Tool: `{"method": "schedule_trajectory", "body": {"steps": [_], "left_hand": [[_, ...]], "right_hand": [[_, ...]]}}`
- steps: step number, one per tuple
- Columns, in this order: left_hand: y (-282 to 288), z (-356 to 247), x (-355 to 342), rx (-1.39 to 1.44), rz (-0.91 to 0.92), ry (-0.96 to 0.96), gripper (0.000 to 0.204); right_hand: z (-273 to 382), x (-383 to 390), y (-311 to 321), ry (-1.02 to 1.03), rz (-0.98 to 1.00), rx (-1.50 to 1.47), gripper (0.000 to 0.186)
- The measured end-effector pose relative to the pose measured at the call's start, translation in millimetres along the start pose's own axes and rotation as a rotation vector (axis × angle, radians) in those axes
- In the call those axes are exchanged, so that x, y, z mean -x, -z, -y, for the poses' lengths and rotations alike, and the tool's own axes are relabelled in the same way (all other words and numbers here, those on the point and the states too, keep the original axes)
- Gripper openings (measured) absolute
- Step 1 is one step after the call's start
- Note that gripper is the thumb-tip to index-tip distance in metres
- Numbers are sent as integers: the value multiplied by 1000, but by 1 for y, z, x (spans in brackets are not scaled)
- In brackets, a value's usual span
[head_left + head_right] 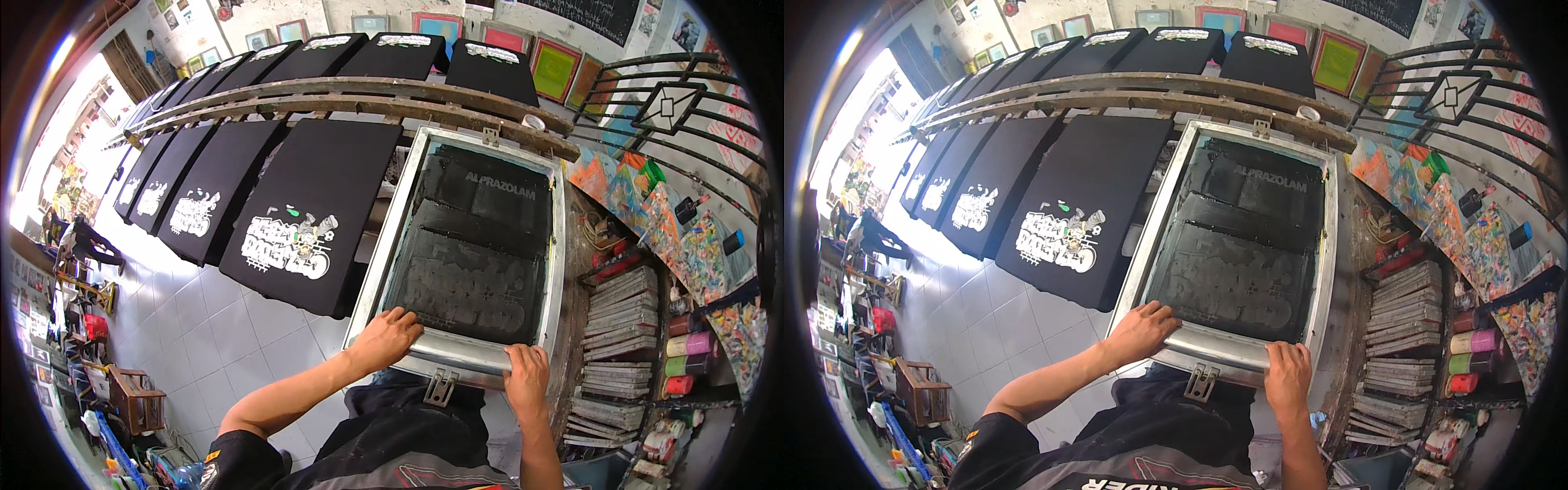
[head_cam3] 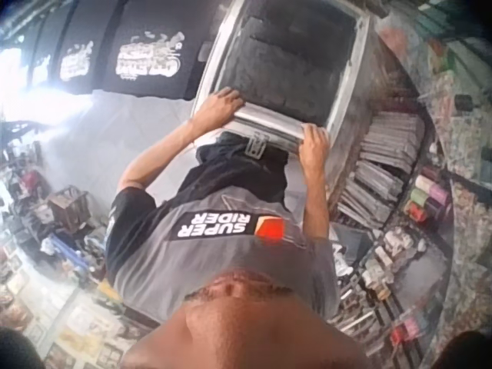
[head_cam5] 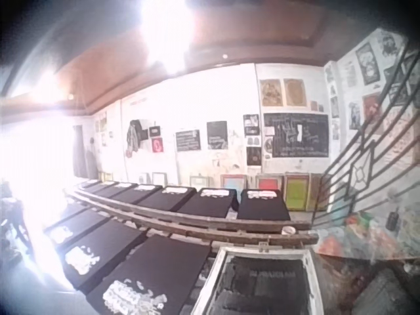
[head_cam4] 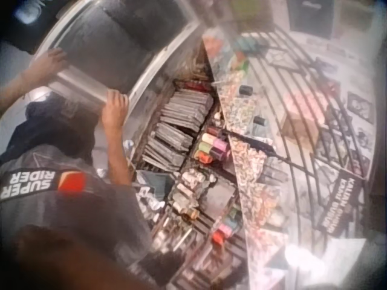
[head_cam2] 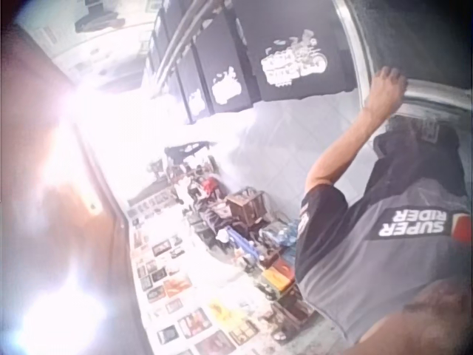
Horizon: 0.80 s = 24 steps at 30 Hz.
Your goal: The person repeatedly pulls a squeegee across a screen printing frame to spread ink over a black t-shirt laid on a workbench. The person repositions the frame between strokes and continues the same motion throughout the clip.
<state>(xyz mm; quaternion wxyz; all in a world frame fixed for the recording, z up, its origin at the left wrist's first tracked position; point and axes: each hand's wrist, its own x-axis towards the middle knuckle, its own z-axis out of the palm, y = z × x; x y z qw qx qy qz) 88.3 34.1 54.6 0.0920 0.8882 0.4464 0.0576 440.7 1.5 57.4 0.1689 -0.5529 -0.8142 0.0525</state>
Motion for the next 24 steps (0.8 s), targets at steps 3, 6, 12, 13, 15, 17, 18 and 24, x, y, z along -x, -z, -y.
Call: {"method": "schedule_trajectory", "body": {"steps": [3, 6, 12, 13, 15, 17, 18, 24], "left_hand": [[-6, -4, 9, -1, -9, -22, 39], [-10, -5, 15, -6, -52, -61, 41], [-5, 2, 2, 78, -19, 32, 50], [-2, 5, -3, 84, -17, 34, 52], [10, 14, -17, 97, -2, 34, 53], [21, 25, -44, 81, -41, 34, 53], [28, 34, -55, 92, -62, 47, 55], [17, 115, -179, 11, -185, 87, 47]], "right_hand": [[3, 10, -18, -17, -113, 9, 33], [5, 18, -30, -15, -230, 13, 24], [0, 4, -16, -23, -169, -6, 30], [-1, -4, -10, -23, -139, -25, 32], [-6, -15, -5, -38, -102, -45, 38], [-16, -36, 1, -52, -104, -16, 42], [-19, -54, 4, -52, -105, -8, 44], [-88, -180, -25, -28, -206, 65, 45]]}}
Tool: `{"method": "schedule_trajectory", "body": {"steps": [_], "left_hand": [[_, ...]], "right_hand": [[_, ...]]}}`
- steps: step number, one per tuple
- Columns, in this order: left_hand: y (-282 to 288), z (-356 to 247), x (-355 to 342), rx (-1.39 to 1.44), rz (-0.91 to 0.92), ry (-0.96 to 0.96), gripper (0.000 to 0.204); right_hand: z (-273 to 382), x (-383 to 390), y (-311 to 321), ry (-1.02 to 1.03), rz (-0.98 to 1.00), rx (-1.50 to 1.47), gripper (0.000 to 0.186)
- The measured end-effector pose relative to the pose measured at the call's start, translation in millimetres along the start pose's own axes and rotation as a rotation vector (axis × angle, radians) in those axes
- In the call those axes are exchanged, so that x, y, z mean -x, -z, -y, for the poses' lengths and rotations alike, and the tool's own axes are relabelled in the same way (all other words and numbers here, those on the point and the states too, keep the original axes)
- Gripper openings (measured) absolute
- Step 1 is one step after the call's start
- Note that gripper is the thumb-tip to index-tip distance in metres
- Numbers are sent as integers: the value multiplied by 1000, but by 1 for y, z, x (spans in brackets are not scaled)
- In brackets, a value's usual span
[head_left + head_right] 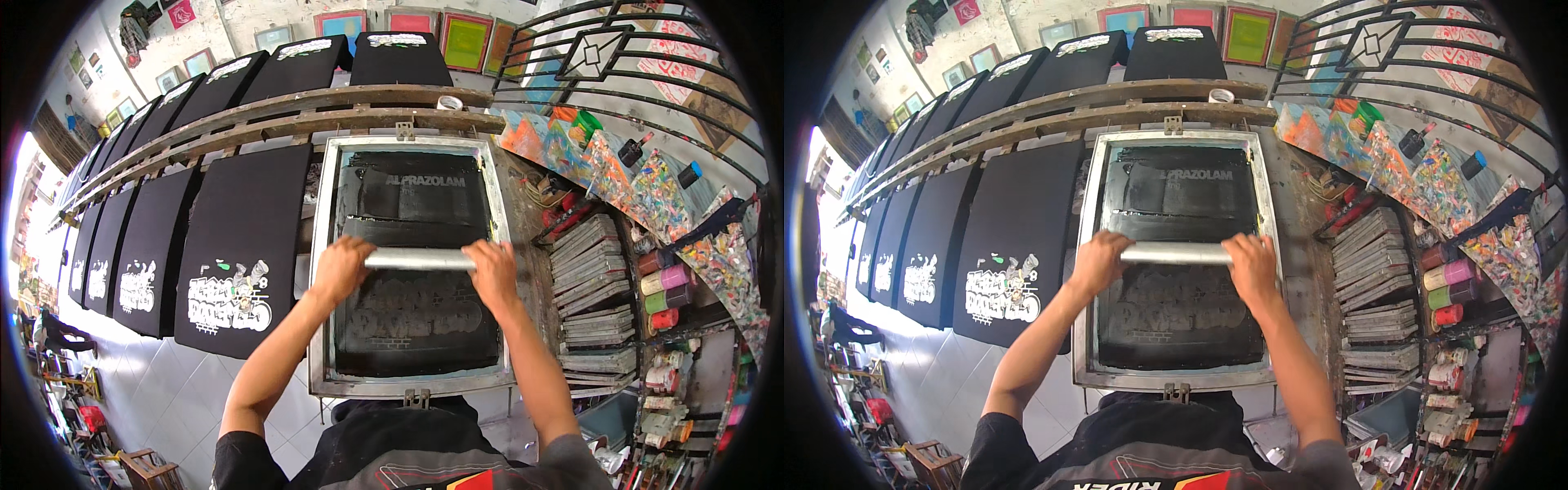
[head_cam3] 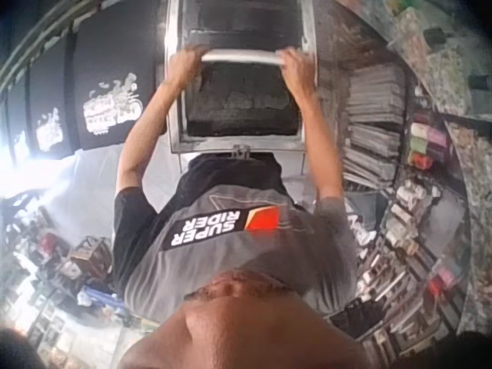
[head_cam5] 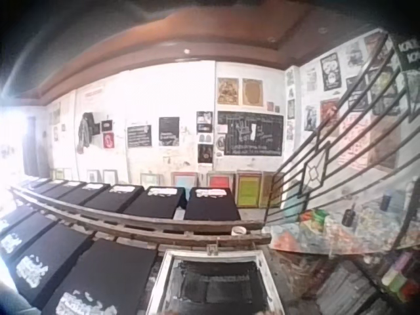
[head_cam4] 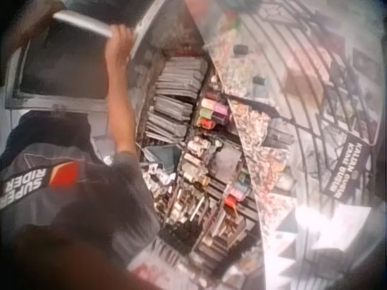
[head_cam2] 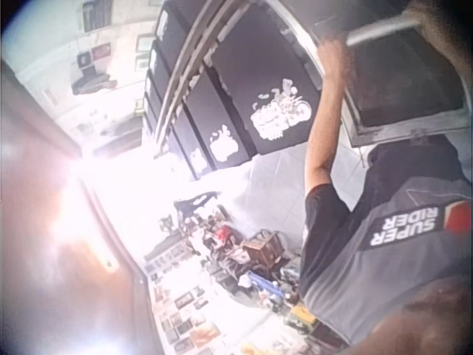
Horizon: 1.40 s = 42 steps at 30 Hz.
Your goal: The person repeatedly pulls a squeegee across a screen printing frame to spread ink over a black t-shirt laid on a workbench. The person repositions the frame between strokes and continues the same motion throughout the clip.
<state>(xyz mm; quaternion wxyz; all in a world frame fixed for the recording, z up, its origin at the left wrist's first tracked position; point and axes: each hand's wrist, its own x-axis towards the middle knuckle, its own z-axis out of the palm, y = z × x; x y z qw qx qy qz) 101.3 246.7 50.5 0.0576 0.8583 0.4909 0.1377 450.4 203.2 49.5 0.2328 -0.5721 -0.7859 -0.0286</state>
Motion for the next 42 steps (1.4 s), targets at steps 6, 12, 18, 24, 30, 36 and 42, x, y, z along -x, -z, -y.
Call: {"method": "schedule_trajectory", "body": {"steps": [6, 12, 18, 24, 30, 36, 42], "left_hand": [[-13, 30, -51, 51, -36, -8, 36], [-9, 17, -10, 79, 37, 31, 43], [-17, -54, 129, 119, 8, -12, 70], [-25, -111, 217, 75, -183, -7, 47], [-1, -100, 191, 180, 12, 14, 58], [14, -119, 223, 187, 29, 71, 44], [-27, -102, 200, 82, -208, 19, 31]], "right_hand": [[-31, -48, -38, 31, -5, -8, 40], [-11, -12, -25, -5, 57, -47, 32], [42, 120, 20, -31, 95, -62, 18], [67, 217, 28, 1, 3, -21, 24], [65, 191, 46, -20, 95, -37, 28], [77, 217, 61, -10, 197, -63, 30], [62, 212, 10, 1, -2, -6, 24]]}}
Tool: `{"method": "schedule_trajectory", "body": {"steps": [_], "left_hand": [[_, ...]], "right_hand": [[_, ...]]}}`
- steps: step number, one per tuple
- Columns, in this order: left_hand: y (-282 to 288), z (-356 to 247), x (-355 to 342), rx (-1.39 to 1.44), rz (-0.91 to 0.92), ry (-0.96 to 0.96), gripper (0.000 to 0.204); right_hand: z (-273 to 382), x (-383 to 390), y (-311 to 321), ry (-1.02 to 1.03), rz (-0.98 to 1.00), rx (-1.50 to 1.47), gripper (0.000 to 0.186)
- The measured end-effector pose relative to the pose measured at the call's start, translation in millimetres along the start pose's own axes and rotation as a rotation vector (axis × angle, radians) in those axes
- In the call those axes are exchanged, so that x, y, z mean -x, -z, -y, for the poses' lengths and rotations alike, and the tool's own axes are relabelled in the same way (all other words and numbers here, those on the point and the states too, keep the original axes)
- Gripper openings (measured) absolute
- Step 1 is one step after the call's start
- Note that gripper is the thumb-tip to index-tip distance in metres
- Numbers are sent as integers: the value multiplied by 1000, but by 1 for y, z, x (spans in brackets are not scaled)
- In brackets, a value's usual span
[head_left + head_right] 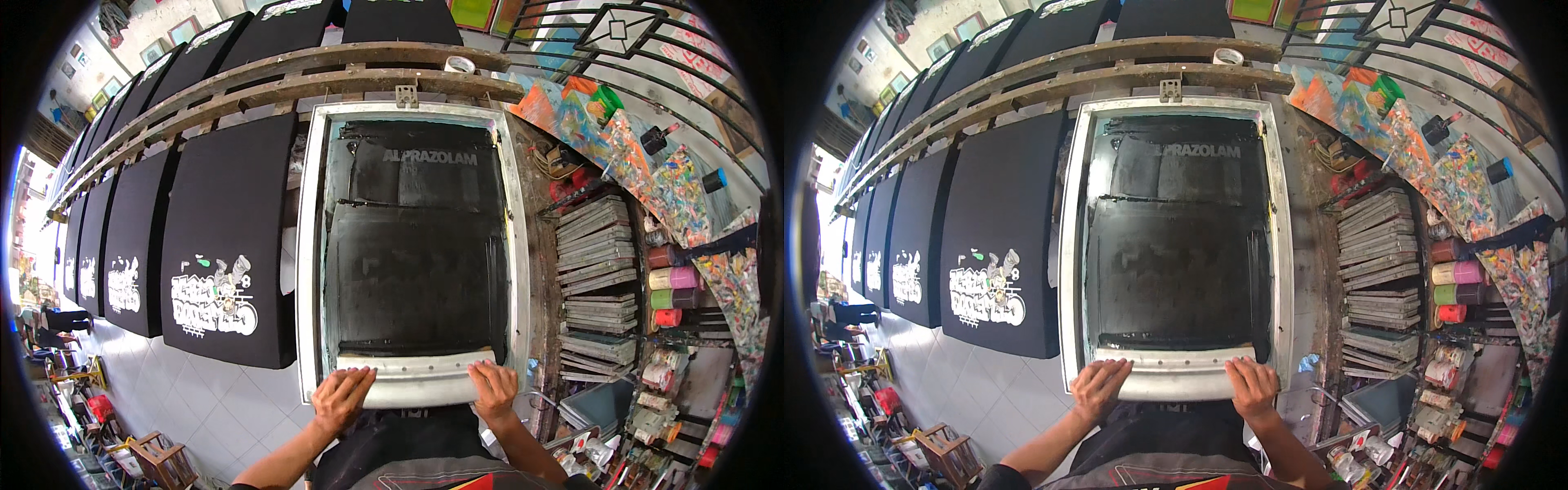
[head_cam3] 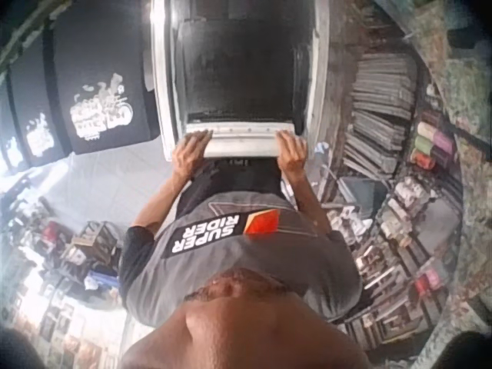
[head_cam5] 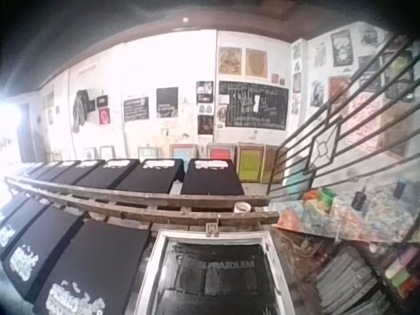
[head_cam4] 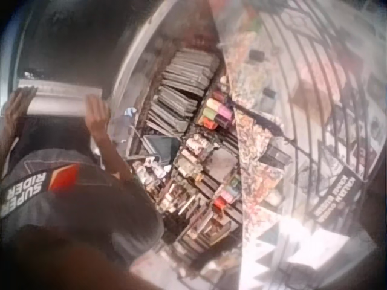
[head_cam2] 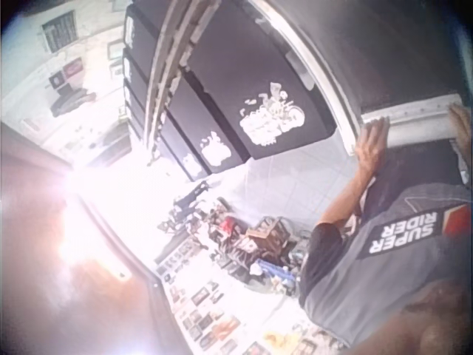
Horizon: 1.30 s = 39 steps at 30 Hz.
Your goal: The person repeatedly pulls a squeegee across a screen printing frame to spread ink over a black t-shirt laid on a workbench. The person repositions the frame between strokes and continues the same motion throughout the clip.
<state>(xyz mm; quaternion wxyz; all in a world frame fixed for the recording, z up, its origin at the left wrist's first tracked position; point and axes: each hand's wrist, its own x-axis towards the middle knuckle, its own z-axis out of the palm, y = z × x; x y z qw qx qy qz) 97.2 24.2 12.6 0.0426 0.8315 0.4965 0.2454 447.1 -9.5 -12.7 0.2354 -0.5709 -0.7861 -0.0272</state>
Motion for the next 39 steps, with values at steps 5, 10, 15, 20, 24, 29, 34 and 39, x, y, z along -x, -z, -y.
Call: {"method": "schedule_trajectory", "body": {"steps": [5, 10, 15, 20, 24, 29, 34, 39], "left_hand": [[-30, 43, -62, -33, -52, -57, 36], [-41, 76, -130, 1, -10, -21, 52], [-8, 116, -235, 20, 397, 163, 28], [40, 96, -241, 3, 484, 224, 41], [57, 42, -121, 90, 432, 125, 48], [54, -15, 6, 93, 312, 53, 67], [36, -24, 32, 18, 205, 43, 48], [7, -4, 3, -18, 43, 12, 37]], "right_hand": [[-36, -67, -38, 28, -57, -11, 26], [-72, -146, -60, 65, -102, -52, 21], [-107, -258, -17, 101, 319, -54, 25], [-81, -255, 32, 60, 433, -67, 30], [-34, -137, 59, 86, 355, -54, 33], [10, -3, 56, 69, 209, -80, 30], [17, 15, 44, 4, 155, -67, 30], [4, -2, 9, -22, 22, -62, 28]]}}
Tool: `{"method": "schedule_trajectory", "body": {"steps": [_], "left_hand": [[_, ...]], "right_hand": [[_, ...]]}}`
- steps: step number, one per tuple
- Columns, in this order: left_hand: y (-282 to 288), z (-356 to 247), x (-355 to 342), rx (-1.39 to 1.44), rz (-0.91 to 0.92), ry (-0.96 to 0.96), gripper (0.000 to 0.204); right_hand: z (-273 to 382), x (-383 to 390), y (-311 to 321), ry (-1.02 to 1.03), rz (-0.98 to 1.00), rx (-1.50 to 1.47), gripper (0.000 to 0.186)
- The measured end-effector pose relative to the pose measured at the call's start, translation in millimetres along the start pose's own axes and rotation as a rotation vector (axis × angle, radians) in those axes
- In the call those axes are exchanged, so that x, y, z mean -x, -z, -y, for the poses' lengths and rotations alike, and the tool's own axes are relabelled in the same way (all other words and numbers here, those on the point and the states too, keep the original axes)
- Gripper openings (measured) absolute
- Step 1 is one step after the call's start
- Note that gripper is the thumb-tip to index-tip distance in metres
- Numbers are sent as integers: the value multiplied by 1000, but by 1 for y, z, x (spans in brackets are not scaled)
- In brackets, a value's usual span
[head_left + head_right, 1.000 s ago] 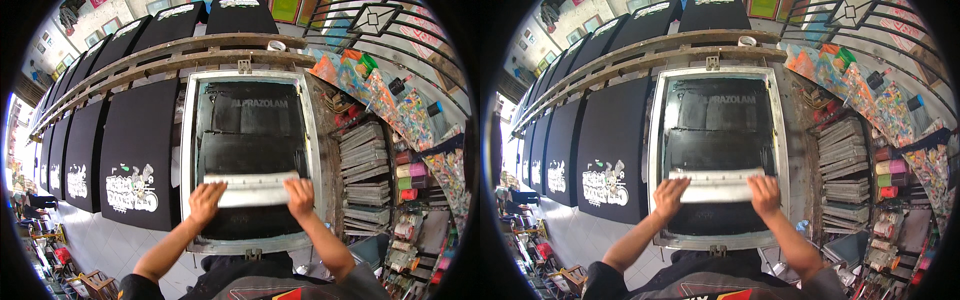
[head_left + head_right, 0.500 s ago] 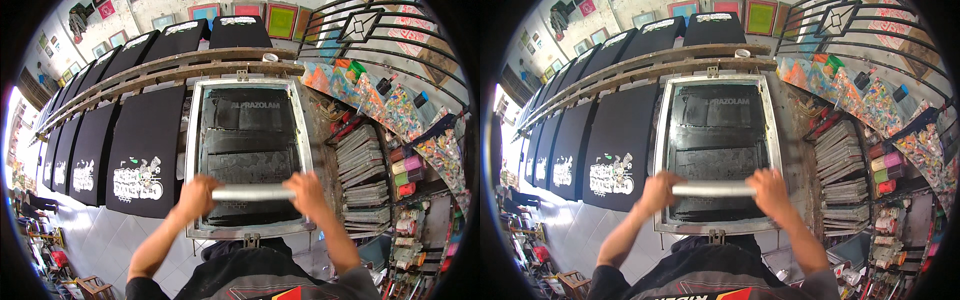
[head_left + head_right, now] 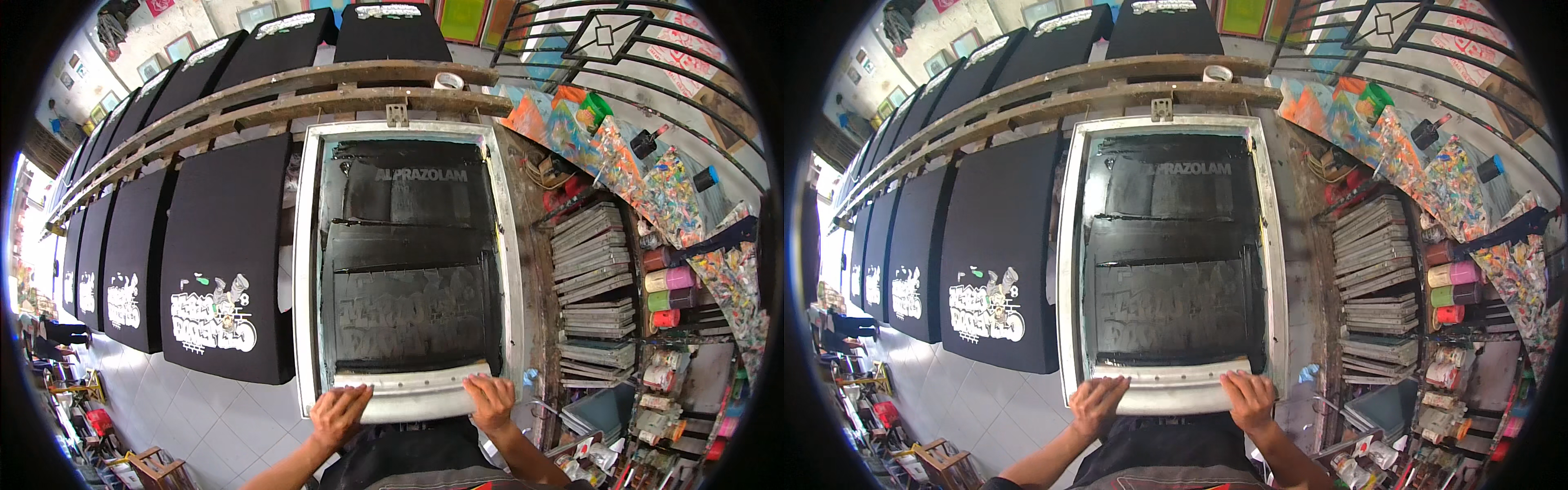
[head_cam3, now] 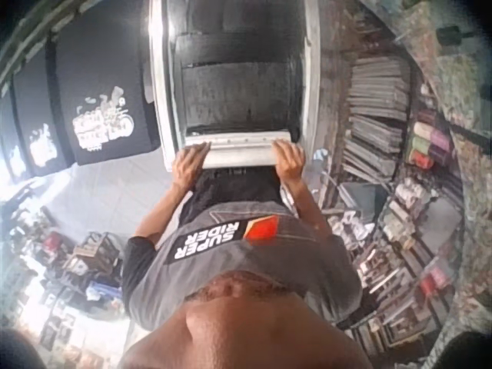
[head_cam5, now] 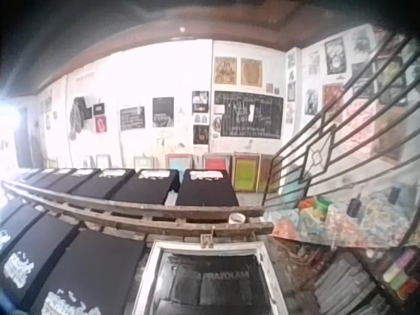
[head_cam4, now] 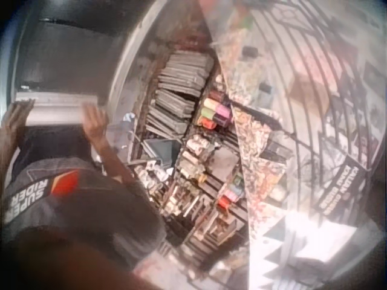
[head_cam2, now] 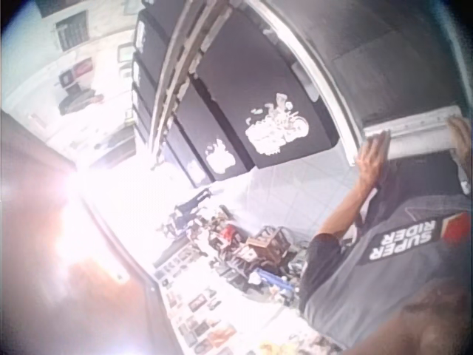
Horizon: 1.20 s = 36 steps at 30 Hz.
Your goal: The person repeatedly pulls a squeegee across a screen printing frame to spread ink over a black t-shirt laid on a workbench. The person repositions the frame between strokes and continues the same motion throughout the clip.
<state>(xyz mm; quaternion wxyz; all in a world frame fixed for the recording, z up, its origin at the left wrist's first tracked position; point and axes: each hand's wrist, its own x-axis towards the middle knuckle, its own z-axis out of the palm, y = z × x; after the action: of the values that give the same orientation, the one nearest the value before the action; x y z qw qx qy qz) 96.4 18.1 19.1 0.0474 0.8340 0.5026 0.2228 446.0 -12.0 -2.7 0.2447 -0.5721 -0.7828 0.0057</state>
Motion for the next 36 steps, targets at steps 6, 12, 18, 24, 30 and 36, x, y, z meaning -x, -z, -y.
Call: {"method": "schedule_trajectory", "body": {"steps": [6, 12, 18, 24, 30, 36], "left_hand": [[-34, 54, -83, 24, -62, -55, 48], [-29, 110, -187, 15, 103, 6, 53], [28, 120, -279, 59, 494, 156, 53], [51, 49, -98, 149, 246, -35, 49], [31, 4, 28, 198, 212, -28, 87], [21, 5, 40, 200, 274, -17, 93]], "right_hand": [[-52, -86, -46, 63, -65, 3, 29], [-97, -216, -39, 110, 90, -39, 37], [-111, -296, 15, 63, 512, -37, 29], [-25, -117, 48, 192, 252, -63, 44], [16, 15, 26, 175, 93, 52, 41], [10, 24, 20, 138, 213, -12, 69]]}}
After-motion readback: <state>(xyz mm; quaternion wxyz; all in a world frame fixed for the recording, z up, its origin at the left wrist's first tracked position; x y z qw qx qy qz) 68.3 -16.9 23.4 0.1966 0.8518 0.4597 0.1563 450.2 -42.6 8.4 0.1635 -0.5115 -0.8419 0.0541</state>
